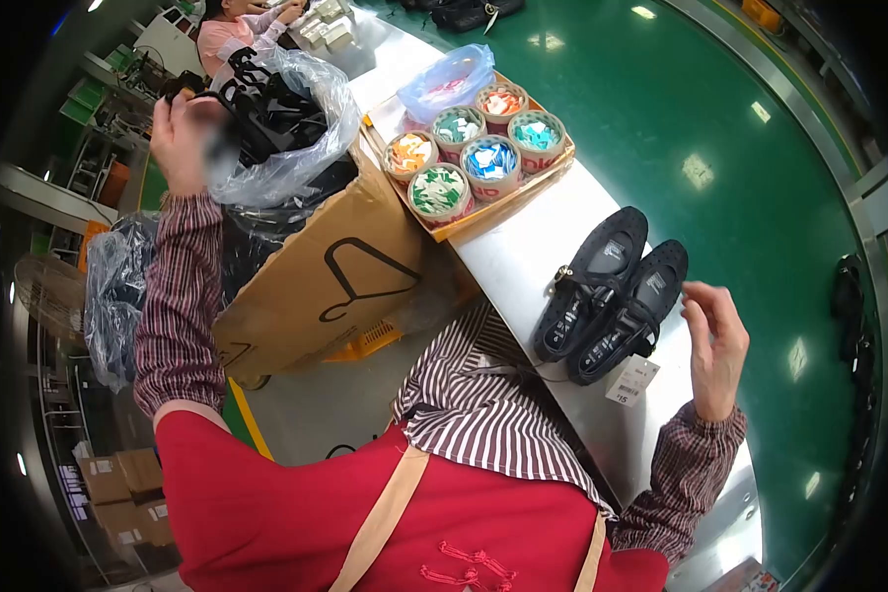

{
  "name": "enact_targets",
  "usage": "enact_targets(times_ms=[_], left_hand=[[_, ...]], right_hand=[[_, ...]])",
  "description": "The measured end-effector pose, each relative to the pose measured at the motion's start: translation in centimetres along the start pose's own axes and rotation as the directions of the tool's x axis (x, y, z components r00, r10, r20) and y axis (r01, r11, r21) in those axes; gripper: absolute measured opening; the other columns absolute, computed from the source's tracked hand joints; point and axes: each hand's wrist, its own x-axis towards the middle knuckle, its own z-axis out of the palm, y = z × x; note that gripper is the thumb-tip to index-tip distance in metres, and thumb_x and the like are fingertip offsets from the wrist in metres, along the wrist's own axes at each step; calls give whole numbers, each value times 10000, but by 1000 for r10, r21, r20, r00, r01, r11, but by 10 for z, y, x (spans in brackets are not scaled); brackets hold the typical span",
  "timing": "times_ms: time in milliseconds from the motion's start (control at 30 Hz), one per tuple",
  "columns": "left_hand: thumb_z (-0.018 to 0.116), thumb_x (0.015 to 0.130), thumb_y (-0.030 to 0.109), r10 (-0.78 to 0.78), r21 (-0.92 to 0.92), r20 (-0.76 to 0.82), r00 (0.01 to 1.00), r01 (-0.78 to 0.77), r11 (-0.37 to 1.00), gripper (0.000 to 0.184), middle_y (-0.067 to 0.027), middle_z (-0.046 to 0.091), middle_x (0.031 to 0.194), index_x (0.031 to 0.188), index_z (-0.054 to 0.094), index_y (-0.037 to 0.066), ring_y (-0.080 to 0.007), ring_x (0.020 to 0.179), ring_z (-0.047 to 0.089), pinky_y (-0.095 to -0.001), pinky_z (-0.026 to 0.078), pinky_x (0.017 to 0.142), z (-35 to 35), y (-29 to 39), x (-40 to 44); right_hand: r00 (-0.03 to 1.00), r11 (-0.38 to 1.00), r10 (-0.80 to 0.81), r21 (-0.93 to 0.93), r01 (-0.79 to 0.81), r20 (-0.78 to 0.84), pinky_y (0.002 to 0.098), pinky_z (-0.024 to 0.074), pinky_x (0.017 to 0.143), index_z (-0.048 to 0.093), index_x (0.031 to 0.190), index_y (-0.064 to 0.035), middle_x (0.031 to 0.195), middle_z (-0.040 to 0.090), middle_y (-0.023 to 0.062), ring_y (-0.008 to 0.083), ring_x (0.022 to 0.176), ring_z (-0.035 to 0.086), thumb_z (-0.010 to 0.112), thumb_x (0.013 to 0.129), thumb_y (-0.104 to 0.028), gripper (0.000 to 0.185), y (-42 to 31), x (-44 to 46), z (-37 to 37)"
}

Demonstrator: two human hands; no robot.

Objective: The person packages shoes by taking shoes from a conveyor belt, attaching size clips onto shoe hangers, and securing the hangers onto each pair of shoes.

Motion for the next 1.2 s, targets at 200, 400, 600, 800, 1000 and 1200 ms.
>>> enact_targets(times_ms=[200,400,600,800,1000,1200], left_hand=[[458,1008,237,-190,-213,84,978,203,956,259,-82,635,753,1107,560,21,-163,667,645,-294,568,629,9,-16,21],[513,983,202,41,85,283,958,-68,994,215,-17,660,806,1088,622,49,-96,759,611,-229,490,705,27,-1,34],[524,983,205,72,76,338,939,-103,992,225,-9,636,814,1116,625,54,-84,739,620,-218,504,647,32,1,39],[495,996,195,290,166,136,947,-310,936,231,-29,611,781,1167,591,74,-83,636,568,-217,498,554,38,31,19],[395,1028,278,185,-624,178,966,-34,781,306,-105,584,677,860,469,33,-167,539,586,-255,492,481,86,137,-76],[459,995,357,-278,-868,438,855,483,117,305,-11,469,634,896,500,72,-131,498,491,-252,407,424,157,105,-168]], right_hand=[[953,965,-261,23,260,156,248,456,653,626,963,27,801,590,77,138,706,564,596,860,2,111,-47,11,27],[943,967,-252,17,255,216,253,451,628,626,954,28,781,586,75,139,671,554,587,846,20,115,-51,13,38],[901,936,-349,53,347,258,271,445,601,617,939,29,764,584,95,177,650,560,594,851,13,92,-67,21,57],[864,924,-374,50,380,336,283,462,614,617,926,26,790,611,117,204,676,590,611,843,-18,95,-76,38,76],[830,920,-319,360,155,457,305,477,798,564,1126,-8,982,629,97,180,901,609,601,886,-136,275,-101,53,109],[373,550,-352,512,-660,858,287,436,906,412,1312,-47,1078,570,50,133,987,548,646,899,-309,542,-95,17,157]])
